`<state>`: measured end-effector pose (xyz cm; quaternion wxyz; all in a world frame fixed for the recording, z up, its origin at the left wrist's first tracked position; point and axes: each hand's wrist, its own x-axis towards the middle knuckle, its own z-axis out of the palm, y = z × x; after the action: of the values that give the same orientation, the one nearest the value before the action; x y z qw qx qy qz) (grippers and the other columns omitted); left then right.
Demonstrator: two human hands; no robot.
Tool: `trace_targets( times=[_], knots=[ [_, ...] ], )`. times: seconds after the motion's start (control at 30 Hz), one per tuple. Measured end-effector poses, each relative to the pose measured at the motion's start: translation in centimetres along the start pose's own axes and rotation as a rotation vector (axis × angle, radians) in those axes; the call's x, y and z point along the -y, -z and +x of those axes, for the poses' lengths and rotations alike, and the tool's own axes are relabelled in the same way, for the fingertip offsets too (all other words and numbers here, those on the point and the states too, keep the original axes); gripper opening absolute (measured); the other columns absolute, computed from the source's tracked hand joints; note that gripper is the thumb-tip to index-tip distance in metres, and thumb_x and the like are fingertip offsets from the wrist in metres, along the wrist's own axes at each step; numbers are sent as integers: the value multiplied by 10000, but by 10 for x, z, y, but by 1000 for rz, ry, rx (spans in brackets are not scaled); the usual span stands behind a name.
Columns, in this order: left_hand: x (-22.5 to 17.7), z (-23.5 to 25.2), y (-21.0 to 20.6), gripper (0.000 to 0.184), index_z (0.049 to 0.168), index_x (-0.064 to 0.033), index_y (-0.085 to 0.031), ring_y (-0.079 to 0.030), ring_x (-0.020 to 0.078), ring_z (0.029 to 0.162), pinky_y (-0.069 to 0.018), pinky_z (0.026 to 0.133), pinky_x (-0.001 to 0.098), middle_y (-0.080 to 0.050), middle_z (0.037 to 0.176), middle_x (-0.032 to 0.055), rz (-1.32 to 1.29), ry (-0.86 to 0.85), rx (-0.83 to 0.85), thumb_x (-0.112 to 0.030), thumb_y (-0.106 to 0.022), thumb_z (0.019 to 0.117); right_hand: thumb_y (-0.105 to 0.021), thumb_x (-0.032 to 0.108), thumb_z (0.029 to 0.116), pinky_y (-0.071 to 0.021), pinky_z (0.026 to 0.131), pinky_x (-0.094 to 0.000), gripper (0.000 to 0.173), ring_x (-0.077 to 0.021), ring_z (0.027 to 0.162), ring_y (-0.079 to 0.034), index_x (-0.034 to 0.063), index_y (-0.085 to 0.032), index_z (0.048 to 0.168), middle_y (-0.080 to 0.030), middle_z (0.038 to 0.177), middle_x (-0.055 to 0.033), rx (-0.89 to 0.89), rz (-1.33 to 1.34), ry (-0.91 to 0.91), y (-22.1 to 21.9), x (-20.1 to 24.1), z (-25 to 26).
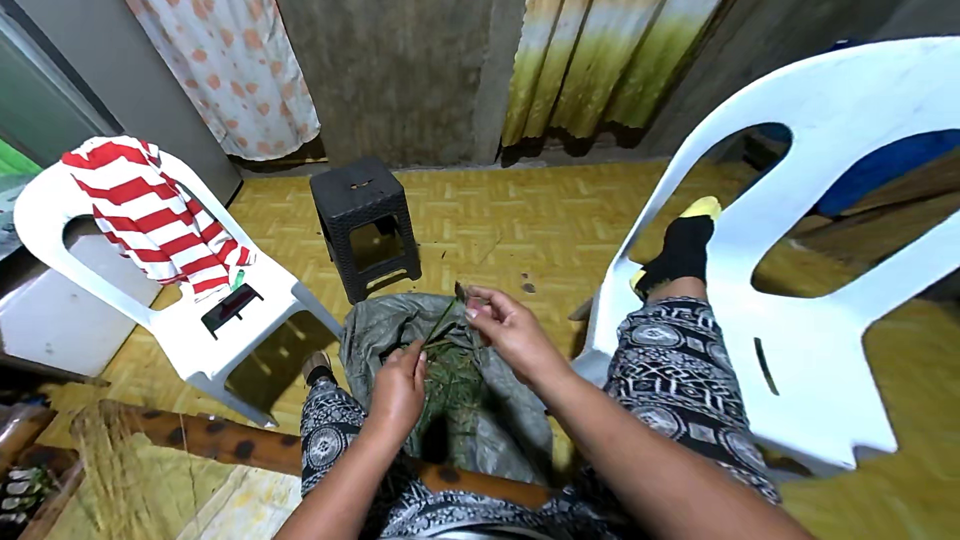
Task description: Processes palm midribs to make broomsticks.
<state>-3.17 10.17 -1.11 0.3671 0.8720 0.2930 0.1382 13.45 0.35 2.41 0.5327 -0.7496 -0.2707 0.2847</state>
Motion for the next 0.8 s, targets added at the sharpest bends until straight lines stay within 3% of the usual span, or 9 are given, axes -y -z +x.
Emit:
trace_targets(
  times=[0.17, 0.43, 0.67, 0.8],
  knots=[
    [-2, 1, -3, 395, 1428, 7, -581, -697, 381, 1020, -559, 920, 503, -673, 1171, 262, 104, 0, 4, -163, -467, 1091, -593, 94, 1036, -495, 655, -237, 392, -77, 706, -575, 18, -549, 1418, -657, 975, -88, 17, 116, -55, -6, -5, 3],
    [0, 0, -9, 411, 1445, 25, -552, -704, 391, 1014, -575, 897, 504, -664, 1199, 268, 195, -35, -23, -134, -505, 1070, -586, 126, 1043, -505, 720, -280, 375, -111, 774, -592, 24, -580, 1403, -670, 1079, -124, -44, 43, -15, -10, -14, 7],
    [4, -2, -14, 407, 1416, 34, -581, -714, 390, 962, -592, 852, 501, -677, 1141, 266, 220, -81, -78, -33, -543, 1016, -585, 148, 1046, -532, 816, -335, 390, -163, 910, -644, 21, -572, 1415, -676, 1176, -160, -83, 6, 2, -12, -17, 9],
    [7, -3, -15, 397, 1404, 43, -588, -714, 391, 955, -593, 851, 496, -680, 1122, 268, 205, -98, -100, -31, -542, 1017, -591, 128, 1040, -517, 753, -302, 371, -129, 813, -613, 18, -582, 1394, -675, 1093, -135, -111, 21, 6, -12, -16, 10]
  ],
)
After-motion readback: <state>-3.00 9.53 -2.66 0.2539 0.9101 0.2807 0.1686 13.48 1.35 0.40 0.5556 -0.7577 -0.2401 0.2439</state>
